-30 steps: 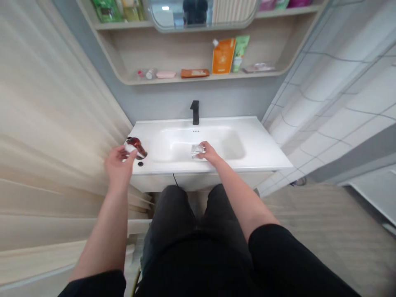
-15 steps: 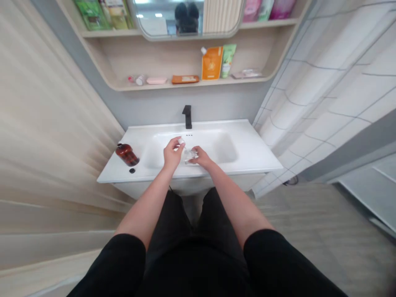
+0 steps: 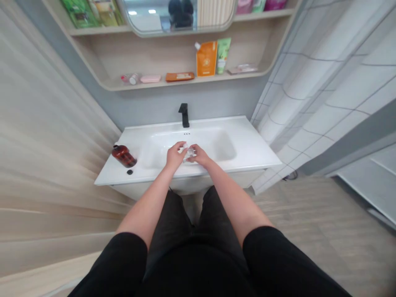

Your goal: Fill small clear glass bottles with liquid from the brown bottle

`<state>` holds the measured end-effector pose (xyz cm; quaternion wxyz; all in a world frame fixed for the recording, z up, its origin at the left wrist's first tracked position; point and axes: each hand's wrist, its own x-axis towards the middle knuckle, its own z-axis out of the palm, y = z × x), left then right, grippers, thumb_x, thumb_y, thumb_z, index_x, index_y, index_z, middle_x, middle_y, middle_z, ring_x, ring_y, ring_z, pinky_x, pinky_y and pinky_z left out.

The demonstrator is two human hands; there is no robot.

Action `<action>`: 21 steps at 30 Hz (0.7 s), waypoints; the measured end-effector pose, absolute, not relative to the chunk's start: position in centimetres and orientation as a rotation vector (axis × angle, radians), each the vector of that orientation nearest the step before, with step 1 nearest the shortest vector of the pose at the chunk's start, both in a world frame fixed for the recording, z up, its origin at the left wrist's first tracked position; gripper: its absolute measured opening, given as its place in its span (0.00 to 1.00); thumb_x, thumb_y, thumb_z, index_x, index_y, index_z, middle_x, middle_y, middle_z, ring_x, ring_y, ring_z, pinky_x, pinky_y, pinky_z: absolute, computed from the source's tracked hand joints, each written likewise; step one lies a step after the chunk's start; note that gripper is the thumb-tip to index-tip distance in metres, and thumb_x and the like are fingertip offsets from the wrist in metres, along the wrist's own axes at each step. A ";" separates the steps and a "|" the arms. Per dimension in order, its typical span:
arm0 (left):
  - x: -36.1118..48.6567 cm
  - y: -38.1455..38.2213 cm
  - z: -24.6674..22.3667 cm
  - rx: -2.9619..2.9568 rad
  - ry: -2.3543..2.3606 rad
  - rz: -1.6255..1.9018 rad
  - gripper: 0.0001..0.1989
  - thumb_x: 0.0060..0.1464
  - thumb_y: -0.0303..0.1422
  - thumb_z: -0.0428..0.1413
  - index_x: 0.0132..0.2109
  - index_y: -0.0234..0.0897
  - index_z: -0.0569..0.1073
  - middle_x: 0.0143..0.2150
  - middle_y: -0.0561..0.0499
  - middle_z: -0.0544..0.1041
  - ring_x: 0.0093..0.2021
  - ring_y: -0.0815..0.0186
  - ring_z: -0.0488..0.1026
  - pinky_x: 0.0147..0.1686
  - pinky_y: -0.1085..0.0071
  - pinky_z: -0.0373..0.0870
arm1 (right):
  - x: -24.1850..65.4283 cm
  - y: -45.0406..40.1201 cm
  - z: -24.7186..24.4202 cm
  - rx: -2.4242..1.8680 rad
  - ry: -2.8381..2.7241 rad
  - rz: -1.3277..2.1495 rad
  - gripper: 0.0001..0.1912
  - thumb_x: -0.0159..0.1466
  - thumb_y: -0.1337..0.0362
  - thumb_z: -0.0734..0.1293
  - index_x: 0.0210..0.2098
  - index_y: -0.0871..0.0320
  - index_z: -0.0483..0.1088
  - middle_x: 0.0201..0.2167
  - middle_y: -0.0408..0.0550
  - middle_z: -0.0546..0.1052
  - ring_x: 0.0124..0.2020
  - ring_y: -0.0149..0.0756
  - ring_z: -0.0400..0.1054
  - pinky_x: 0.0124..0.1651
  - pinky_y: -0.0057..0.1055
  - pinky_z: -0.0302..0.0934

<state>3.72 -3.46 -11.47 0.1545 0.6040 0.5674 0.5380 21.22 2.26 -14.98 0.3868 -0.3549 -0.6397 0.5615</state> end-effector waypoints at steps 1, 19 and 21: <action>4.0 -3.6 -12.1 1.731 1.627 1.532 0.13 0.65 0.36 0.67 0.56 0.45 0.84 0.54 0.43 0.87 0.55 0.53 0.84 0.56 0.54 0.83 | 21.2 2.2 -15.0 -0.893 -1.620 1.440 0.35 0.43 0.56 0.81 0.48 0.48 0.66 0.42 0.39 0.76 0.37 0.38 0.71 0.38 0.34 0.69; 2.9 -3.8 -14.0 1.671 1.478 1.516 0.35 0.64 0.34 0.63 0.76 0.44 0.68 0.70 0.35 0.77 0.59 0.52 0.82 0.51 0.59 0.84 | 21.5 2.9 -16.0 -0.854 -1.659 1.425 0.35 0.45 0.58 0.81 0.49 0.49 0.68 0.45 0.41 0.75 0.42 0.39 0.71 0.41 0.33 0.72; 2.8 -3.7 -14.1 1.716 1.440 1.510 0.33 0.66 0.32 0.59 0.76 0.44 0.67 0.70 0.37 0.77 0.60 0.54 0.82 0.53 0.58 0.84 | 21.6 2.7 -15.9 -0.850 -1.664 1.426 0.35 0.45 0.57 0.81 0.49 0.49 0.67 0.45 0.41 0.75 0.43 0.40 0.72 0.42 0.34 0.72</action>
